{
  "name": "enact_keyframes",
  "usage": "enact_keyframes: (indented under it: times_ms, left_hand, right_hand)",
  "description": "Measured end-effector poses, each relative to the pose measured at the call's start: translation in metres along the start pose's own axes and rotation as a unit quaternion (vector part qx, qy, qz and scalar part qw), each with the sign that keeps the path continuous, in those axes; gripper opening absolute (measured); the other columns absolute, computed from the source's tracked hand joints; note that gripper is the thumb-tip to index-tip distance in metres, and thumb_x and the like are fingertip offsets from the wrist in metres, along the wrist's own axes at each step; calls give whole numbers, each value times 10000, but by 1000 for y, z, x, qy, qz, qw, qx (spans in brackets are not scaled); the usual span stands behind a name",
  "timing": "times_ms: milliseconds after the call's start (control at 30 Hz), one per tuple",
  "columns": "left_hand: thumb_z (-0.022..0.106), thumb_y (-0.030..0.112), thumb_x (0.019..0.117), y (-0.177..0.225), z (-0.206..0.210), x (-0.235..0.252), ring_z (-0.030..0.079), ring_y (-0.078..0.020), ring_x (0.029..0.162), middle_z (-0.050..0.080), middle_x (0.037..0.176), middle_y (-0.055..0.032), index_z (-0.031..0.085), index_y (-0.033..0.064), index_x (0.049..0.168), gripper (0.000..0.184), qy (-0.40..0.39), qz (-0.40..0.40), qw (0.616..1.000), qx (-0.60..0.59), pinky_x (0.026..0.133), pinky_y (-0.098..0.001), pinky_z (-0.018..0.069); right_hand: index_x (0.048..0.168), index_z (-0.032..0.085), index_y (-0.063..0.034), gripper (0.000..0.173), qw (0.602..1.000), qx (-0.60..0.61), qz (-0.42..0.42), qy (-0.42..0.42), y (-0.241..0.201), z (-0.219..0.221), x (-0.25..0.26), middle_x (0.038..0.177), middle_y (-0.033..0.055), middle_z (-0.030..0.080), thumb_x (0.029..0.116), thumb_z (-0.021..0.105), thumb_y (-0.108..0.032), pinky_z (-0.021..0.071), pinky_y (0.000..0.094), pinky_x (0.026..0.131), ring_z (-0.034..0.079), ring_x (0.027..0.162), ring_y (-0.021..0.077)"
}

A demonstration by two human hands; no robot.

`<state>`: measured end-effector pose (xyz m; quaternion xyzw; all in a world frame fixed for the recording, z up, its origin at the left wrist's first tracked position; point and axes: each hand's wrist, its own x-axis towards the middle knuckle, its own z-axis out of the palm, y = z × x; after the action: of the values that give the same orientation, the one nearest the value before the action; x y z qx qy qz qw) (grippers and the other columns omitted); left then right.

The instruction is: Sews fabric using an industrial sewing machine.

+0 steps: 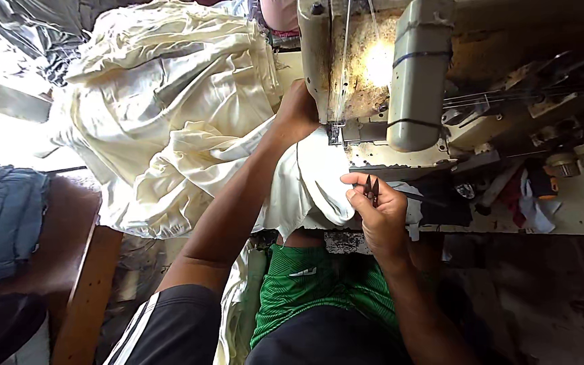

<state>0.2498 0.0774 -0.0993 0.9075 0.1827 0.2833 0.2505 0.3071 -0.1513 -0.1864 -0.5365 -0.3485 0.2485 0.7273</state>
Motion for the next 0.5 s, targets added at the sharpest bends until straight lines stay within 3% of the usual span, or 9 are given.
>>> enact_keyframes:
  times_ms: [100, 267, 500]
  left_hand:
    - [760, 158, 857, -5, -1, -1, 687, -98, 960, 729, 989, -48, 709, 63, 1063, 232, -9, 7, 1000, -9, 879, -344, 545]
    - [754, 150, 872, -10, -1, 5, 684, -84, 990, 730, 1016, -51, 702, 51, 1102, 256, -13, 45, 999, -24, 905, -315, 541]
    - [735, 133, 882, -11, -1, 10, 693, -170, 1046, 735, 1065, -110, 706, 27, 1128, 270, -12, 62, 998, 11, 950, -379, 532]
  right_hand:
    - [1136, 754, -16, 263, 1000, -4, -1, 1, -5, 4, -10, 652, 18, 539, 920, 607, 12, 388, 238, 432, 447, 495, 88]
    - [1126, 759, -22, 252, 1000, -21, -15, 2, -2, 6, -8, 653, 15, 553, 925, 610, 11, 395, 228, 431, 449, 489, 76]
    - [1140, 760, -37, 256, 1000, -18, -9, 1, -7, 6, -4, 660, 27, 548, 931, 617, 8, 382, 240, 425, 441, 489, 91]
